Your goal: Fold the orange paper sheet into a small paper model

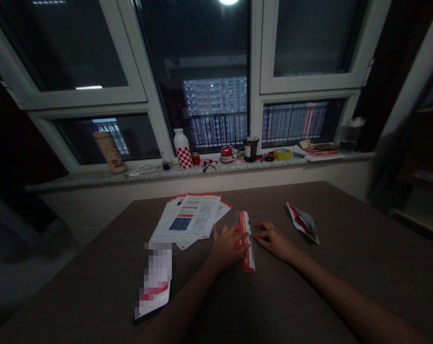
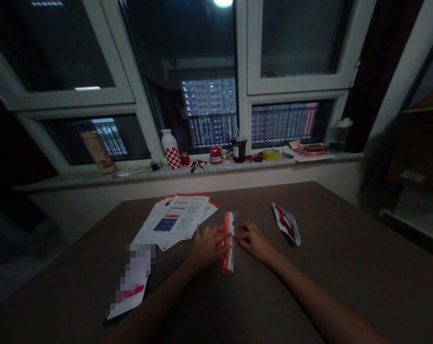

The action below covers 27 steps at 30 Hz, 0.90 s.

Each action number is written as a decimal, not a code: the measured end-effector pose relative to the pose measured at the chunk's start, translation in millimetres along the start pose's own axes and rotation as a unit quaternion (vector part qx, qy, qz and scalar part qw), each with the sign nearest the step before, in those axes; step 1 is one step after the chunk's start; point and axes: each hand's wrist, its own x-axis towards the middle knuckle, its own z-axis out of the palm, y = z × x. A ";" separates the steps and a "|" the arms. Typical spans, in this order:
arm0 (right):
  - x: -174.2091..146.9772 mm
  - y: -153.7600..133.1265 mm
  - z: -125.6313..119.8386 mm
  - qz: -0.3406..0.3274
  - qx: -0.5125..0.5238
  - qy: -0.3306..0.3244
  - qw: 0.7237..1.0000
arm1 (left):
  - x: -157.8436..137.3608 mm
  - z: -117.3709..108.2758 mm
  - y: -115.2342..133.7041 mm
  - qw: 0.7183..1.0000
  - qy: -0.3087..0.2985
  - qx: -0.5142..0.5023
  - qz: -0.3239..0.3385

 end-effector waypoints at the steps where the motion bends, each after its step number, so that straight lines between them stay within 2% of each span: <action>1: -0.1 -0.6 -0.2 -0.001 -0.001 0.000 1.000 | -0.1 -0.1 0.1 1.000 -0.001 0.000 0.000; 12: 2.2 4.8 6.6 -0.007 -0.032 0.014 0.999 | 0.1 -3.7 0.4 1.000 -0.027 0.000 -0.009; 21: 3.8 12.6 6.6 0.006 0.065 0.035 0.997 | -0.9 -4.7 2.2 1.000 -0.023 -0.004 -0.018; 27: 2.7 11.6 5.0 0.026 0.089 0.029 0.995 | -0.7 -5.7 1.8 1.000 -0.028 -0.001 -0.010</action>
